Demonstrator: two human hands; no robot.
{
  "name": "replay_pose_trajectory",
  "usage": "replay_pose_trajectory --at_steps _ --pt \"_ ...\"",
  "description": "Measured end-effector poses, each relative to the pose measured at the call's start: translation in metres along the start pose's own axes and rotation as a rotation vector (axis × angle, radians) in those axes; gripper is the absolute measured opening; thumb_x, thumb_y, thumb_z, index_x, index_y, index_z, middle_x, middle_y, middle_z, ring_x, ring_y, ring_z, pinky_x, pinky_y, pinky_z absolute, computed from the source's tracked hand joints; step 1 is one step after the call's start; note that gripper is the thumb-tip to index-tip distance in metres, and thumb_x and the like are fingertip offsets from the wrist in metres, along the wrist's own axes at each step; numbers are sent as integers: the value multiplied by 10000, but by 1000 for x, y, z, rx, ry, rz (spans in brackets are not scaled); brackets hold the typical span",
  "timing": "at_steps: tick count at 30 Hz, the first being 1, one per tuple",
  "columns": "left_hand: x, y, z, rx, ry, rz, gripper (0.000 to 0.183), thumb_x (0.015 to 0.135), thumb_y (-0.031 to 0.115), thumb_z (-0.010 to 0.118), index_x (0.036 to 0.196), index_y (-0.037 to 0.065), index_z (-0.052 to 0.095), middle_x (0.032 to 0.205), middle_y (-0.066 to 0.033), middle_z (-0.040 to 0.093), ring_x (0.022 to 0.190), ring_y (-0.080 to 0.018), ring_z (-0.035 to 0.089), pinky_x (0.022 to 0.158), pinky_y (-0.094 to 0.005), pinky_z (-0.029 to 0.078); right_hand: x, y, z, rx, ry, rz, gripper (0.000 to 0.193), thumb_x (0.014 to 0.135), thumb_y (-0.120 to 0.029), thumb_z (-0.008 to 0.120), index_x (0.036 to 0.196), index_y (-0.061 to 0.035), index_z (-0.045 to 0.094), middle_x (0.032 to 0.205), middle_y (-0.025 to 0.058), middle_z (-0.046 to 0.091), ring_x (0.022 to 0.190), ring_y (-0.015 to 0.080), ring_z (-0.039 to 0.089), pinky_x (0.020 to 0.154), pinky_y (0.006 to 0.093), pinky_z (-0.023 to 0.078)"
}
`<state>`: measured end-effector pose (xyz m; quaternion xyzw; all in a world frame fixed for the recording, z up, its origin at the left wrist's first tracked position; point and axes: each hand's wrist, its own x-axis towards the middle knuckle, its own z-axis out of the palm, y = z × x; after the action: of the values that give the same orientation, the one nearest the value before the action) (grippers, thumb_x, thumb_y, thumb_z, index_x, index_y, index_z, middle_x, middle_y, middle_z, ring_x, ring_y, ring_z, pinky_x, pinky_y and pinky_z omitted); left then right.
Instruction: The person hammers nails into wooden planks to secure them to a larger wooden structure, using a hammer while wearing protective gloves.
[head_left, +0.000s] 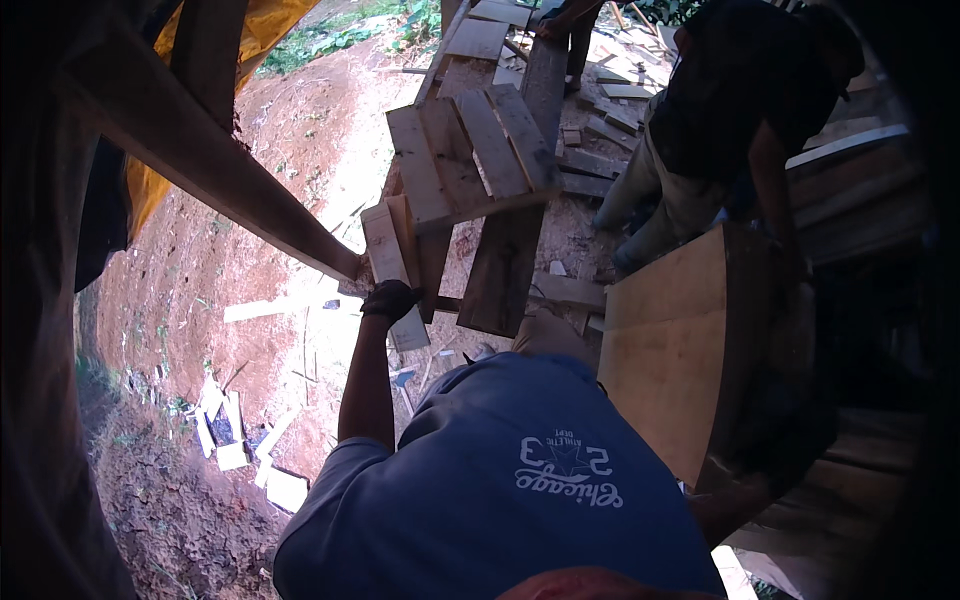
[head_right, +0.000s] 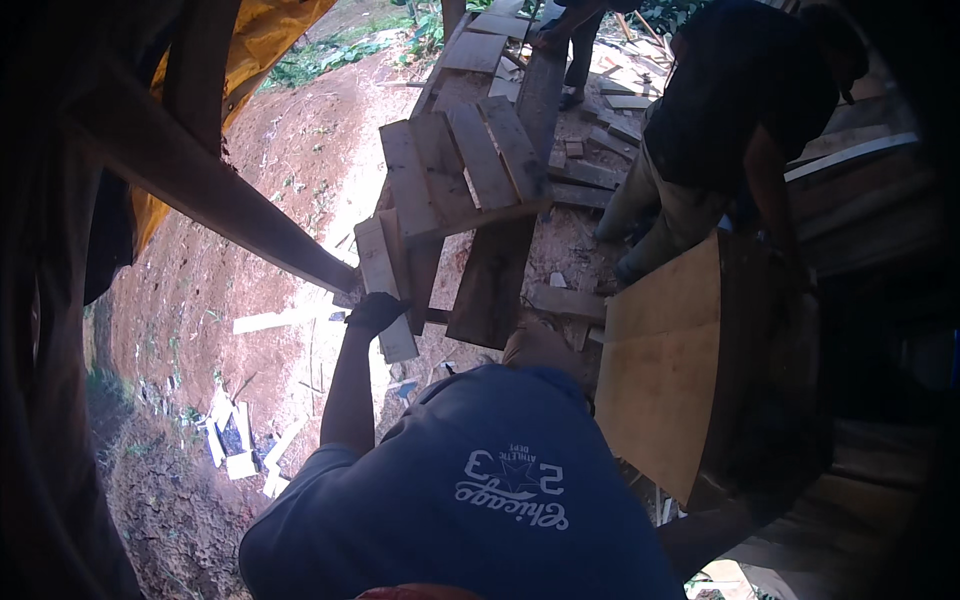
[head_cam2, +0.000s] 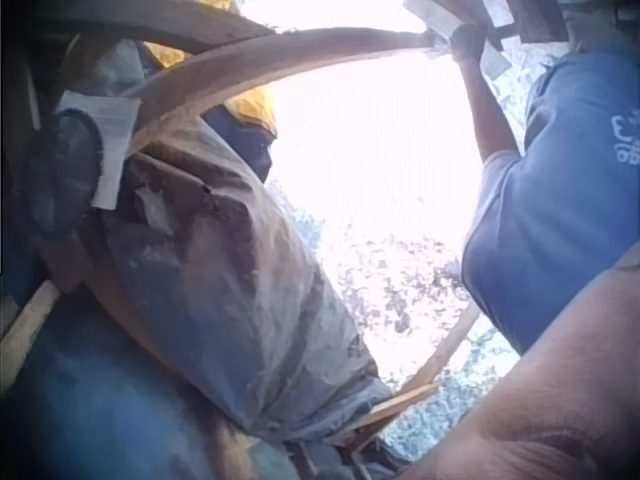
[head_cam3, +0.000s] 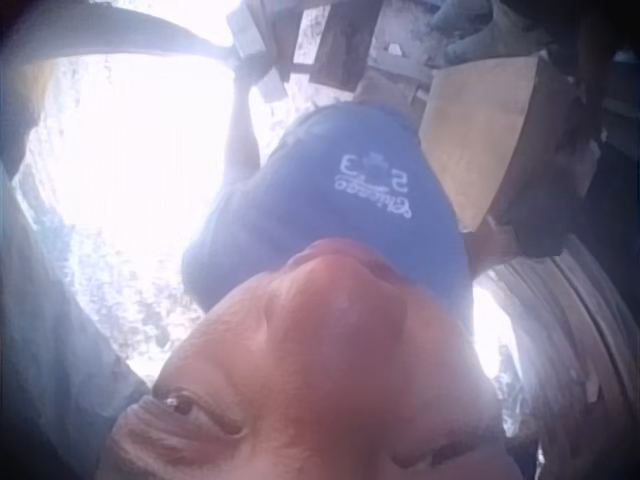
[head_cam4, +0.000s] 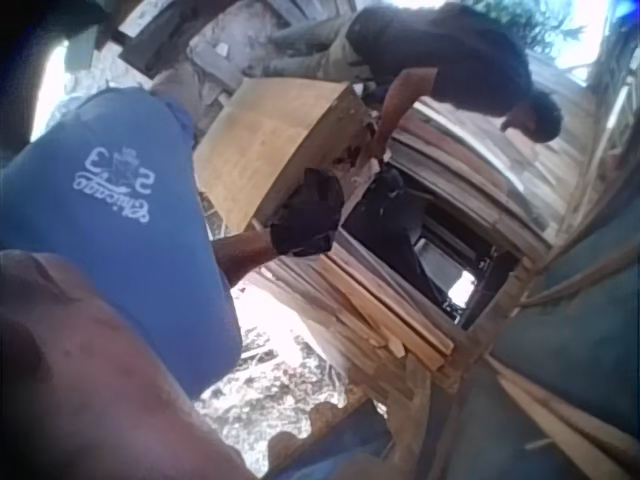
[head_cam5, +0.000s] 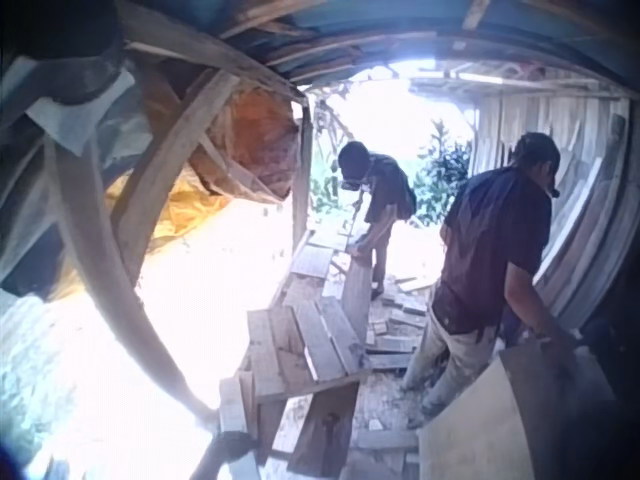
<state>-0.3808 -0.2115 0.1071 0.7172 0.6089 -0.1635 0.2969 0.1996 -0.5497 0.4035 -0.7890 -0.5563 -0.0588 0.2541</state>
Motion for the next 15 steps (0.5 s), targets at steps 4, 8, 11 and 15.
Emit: replay_pose_trajectory --at_steps 4,8,11,15 --pt "-35 21 18 -441 475 652 436 1056 436 713 1269 60 767 1249 -159 782 1173 -345 752 978 -437 606 45 -140 158 196 -514 -347 295 922 -201 839 1210 -138 817 1197 42 805 1114 219 755 976 361 591" --pt "-136 136 -31 -679 359 743 367 1017 375 797 1247 91 762 1180 -113 777 1018 -280 773 834 -394 615 26 -171 236 396 -593 -569 250 944 -249 819 1160 -123 805 1204 65 791 1135 237 744 990 391 586" --pt "-144 132 4 -367 553 727 335 1035 398 756 1241 136 783 1157 -104 784 1001 -271 773 829 -411 616 30 -206 251 298 -641 -718 277 1028 -306 723 1192 -86 767 1245 108 734 1067 293 717 936 450 564" --pt "-148 127 23 -322 616 526 226 979 312 810 1157 174 834 1140 -63 825 1025 -285 789 934 -431 614 30 -205 282 189 -388 -876 299 1026 -359 713 1183 -106 744 1192 127 693 941 313 673 837 462 542"
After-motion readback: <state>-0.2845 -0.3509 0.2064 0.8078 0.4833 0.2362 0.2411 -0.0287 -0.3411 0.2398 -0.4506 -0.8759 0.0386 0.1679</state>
